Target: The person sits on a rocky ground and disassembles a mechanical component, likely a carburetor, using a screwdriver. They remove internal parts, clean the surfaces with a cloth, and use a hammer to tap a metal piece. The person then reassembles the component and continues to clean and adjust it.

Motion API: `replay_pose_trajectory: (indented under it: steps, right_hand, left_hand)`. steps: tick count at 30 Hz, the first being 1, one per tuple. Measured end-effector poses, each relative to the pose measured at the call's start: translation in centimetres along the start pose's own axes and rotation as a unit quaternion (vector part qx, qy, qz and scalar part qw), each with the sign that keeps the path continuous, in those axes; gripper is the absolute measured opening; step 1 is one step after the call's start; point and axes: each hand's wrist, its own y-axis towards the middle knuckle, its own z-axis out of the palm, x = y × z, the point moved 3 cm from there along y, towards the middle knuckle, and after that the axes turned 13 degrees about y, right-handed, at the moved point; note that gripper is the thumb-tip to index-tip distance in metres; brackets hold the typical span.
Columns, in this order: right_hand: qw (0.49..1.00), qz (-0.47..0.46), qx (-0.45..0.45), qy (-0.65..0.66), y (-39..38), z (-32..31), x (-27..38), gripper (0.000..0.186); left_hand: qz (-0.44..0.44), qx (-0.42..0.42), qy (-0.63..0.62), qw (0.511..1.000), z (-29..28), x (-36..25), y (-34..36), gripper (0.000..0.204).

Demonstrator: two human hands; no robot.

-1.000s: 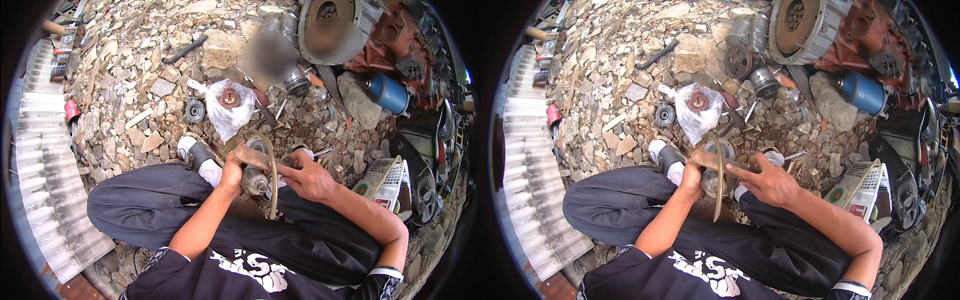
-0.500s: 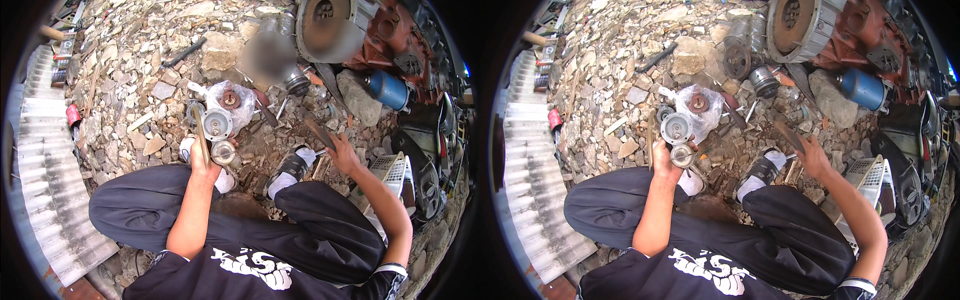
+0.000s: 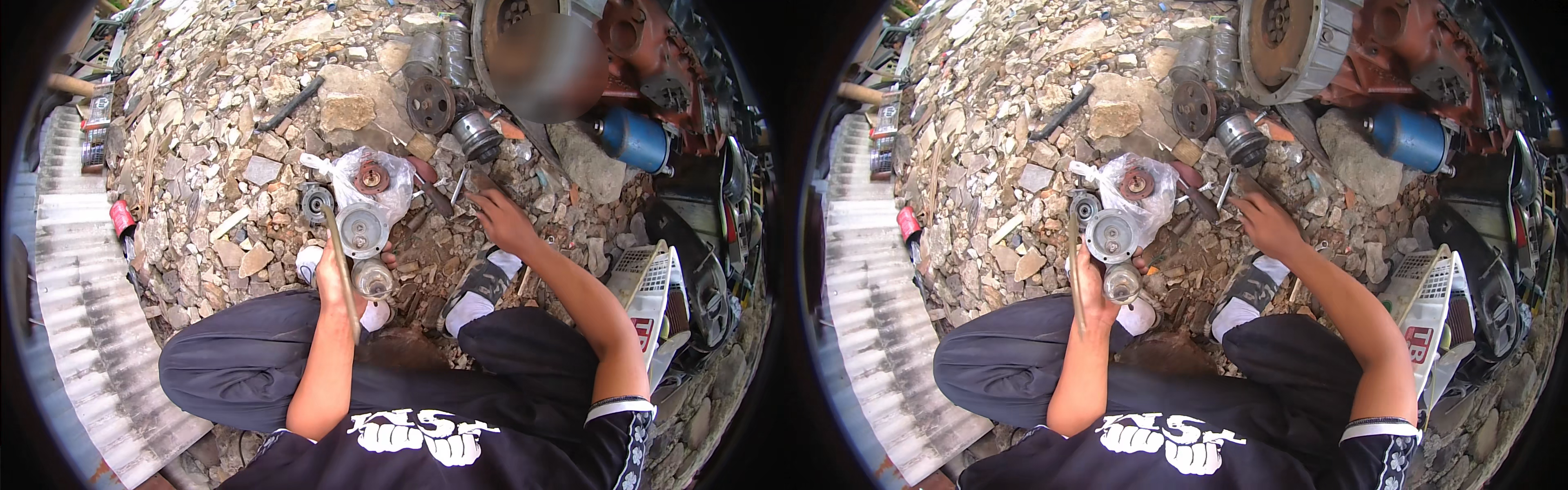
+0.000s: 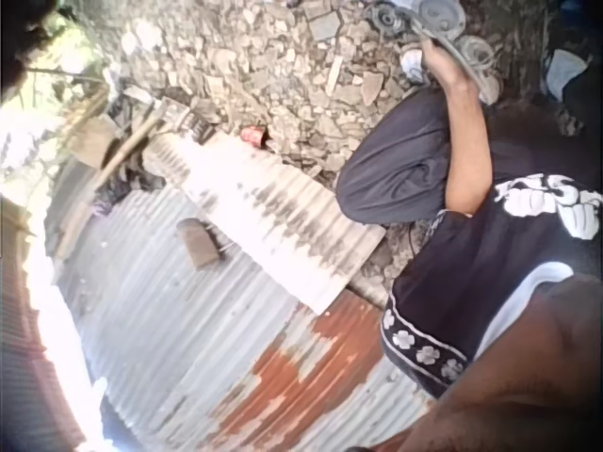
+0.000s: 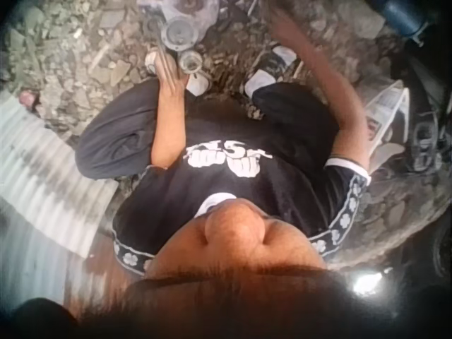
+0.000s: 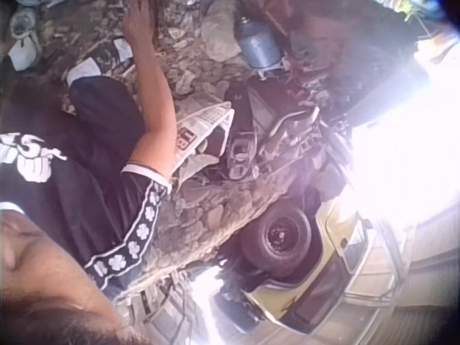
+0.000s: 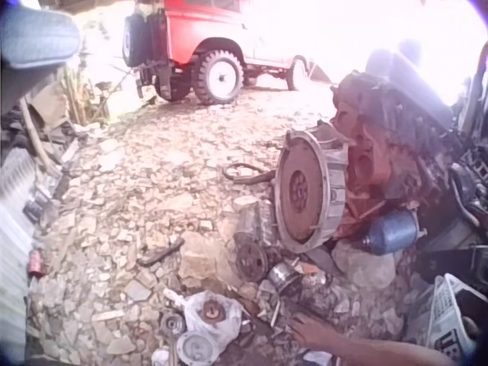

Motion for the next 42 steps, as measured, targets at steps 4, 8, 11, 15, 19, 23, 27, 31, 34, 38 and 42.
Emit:
replay_pose_trajectory:
  steps: [4, 8, 11, 15, 19, 23, 27, 31, 34, 38, 42]
  right_hand:
    - [0.998, 0.036, -0.001, 0.06, 7.3, 3.9, 0.7, 0.037]
    - [0.986, 0.165, 0.007, 0.003, 12.2, 6.5, 0.3, 0.033]
    - [0.981, 0.194, -0.014, 0.002, 13.5, 7.7, 0.3, 0.038]
    - [0.976, 0.195, -0.091, 0.016, 12.9, 8.2, -0.4, 0.042]
    - [0.976, 0.163, -0.14, 0.04, 12.0, 5.9, 0.5, 0.033]
    - [0.98, 0.064, -0.181, 0.059, 10.3, 0.4, 6.0, 0.027]
    - [0.997, 0.001, -0.068, 0.041, 7.9, -7.8, 16.4, 0.039]
    - [1.0, -0.014, -0.012, -0.002, 2.1, -10.8, 22.1, 0.049]
    - [0.995, -0.088, -0.046, -0.007, -1.4, -9.8, 24.3, 0.043]
    - [0.98, -0.147, 0.064, -0.113, -2.8, -6.9, 24.7, 0.051]
    - [0.983, -0.097, 0.006, -0.157, -2.1, -5.4, 25.8, 0.05]
  left_hand:
    - [-0.022, 0.05, -0.022, 0.998, 1.5, -0.1, -0.2, 0.071]
    - [-0.032, 0.079, -0.002, 0.996, 2.8, -0.5, -1.5, 0.071]
    - [-0.004, 0.092, 0.011, 0.996, 3.4, -1.0, -2.3, 0.067]
    - [-0.021, 0.083, 0.012, 0.996, 2.8, -0.8, -2.6, 0.064]
    - [-0.015, 0.082, -0.008, 0.996, 2.8, -0.9, -3.2, 0.062]
    - [-0.032, 0.089, 0.038, 0.995, 3.0, -1.8, -4.2, 0.058]
    - [-0.003, 0.067, 0.039, 0.997, 2.8, -1.4, -4.3, 0.057]
    - [0.062, 0.083, 0.138, 0.985, 5.8, -2.5, -5.8, 0.058]
    - [0.045, 0.133, 0.158, 0.977, 6.3, -1.5, -6.4, 0.062]
    - [0.012, 0.094, 0.237, 0.967, 6.4, 0.2, -7.1, 0.07]
    - [0.051, 0.107, 0.287, 0.951, 6.4, -0.8, -7.0, 0.073]
